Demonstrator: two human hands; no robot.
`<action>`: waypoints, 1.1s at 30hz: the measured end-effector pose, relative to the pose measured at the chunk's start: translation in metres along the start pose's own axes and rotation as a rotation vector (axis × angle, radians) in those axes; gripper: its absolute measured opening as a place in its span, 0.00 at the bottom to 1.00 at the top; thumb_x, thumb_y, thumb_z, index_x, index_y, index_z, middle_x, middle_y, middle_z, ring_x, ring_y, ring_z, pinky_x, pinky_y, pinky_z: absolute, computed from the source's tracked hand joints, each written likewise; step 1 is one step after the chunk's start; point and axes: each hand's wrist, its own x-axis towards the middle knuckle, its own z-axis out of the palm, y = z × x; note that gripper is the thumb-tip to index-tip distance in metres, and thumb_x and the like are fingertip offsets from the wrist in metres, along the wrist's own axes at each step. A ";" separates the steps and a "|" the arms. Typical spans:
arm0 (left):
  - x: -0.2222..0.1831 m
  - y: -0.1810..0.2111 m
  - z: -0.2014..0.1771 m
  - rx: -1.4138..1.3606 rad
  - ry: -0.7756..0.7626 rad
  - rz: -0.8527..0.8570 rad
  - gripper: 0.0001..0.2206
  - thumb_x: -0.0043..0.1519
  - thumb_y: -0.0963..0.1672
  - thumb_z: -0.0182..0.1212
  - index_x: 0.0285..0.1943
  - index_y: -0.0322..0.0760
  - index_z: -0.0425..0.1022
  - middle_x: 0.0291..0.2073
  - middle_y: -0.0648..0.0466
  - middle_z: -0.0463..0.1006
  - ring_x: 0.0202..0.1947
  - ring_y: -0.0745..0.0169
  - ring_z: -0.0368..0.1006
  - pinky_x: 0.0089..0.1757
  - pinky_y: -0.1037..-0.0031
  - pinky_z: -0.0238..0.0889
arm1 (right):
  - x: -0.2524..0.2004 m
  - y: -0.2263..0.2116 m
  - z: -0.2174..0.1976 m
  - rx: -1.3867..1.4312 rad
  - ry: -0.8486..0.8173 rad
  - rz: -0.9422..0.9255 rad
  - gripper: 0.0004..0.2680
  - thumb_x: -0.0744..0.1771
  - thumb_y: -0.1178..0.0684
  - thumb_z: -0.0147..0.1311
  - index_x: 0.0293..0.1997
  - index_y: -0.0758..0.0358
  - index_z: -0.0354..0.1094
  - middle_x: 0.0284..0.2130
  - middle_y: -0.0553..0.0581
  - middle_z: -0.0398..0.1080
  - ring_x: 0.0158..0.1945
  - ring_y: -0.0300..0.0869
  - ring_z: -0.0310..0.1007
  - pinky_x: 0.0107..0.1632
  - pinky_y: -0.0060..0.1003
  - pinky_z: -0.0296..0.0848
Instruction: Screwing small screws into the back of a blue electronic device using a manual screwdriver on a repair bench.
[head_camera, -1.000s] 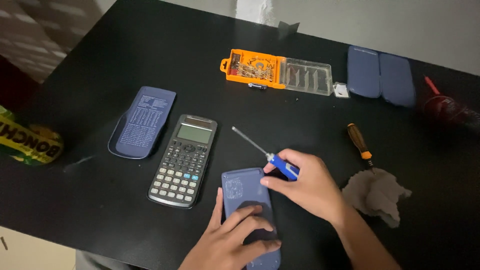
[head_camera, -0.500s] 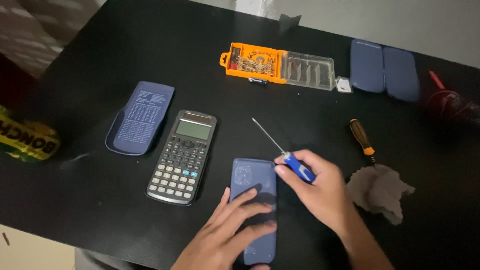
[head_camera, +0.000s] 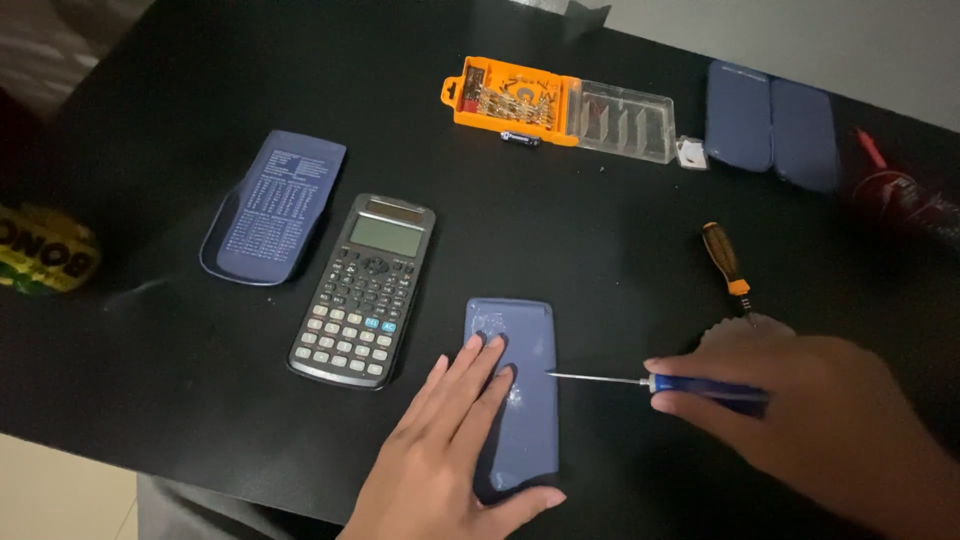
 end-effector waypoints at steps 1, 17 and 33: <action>0.000 0.001 -0.002 -0.002 0.001 -0.001 0.43 0.58 0.61 0.68 0.75 0.36 0.60 0.79 0.47 0.53 0.77 0.43 0.47 0.64 0.43 0.41 | 0.000 -0.001 -0.001 -0.002 -0.001 0.000 0.15 0.61 0.31 0.61 0.54 0.14 0.72 0.43 0.28 0.80 0.47 0.22 0.80 0.52 0.28 0.77; -0.002 0.005 -0.008 -0.054 0.062 0.076 0.40 0.59 0.58 0.68 0.73 0.30 0.61 0.77 0.41 0.56 0.76 0.40 0.50 0.65 0.45 0.45 | -0.001 -0.008 -0.018 -0.185 0.111 -0.237 0.13 0.63 0.32 0.56 0.53 0.17 0.71 0.37 0.28 0.80 0.38 0.25 0.80 0.40 0.30 0.77; -0.004 0.008 -0.011 -0.043 0.094 0.079 0.40 0.57 0.57 0.72 0.71 0.28 0.64 0.75 0.41 0.59 0.75 0.40 0.53 0.65 0.47 0.46 | -0.013 -0.069 -0.068 0.081 0.208 -0.345 0.13 0.61 0.42 0.68 0.48 0.35 0.74 0.31 0.36 0.79 0.31 0.32 0.79 0.33 0.32 0.77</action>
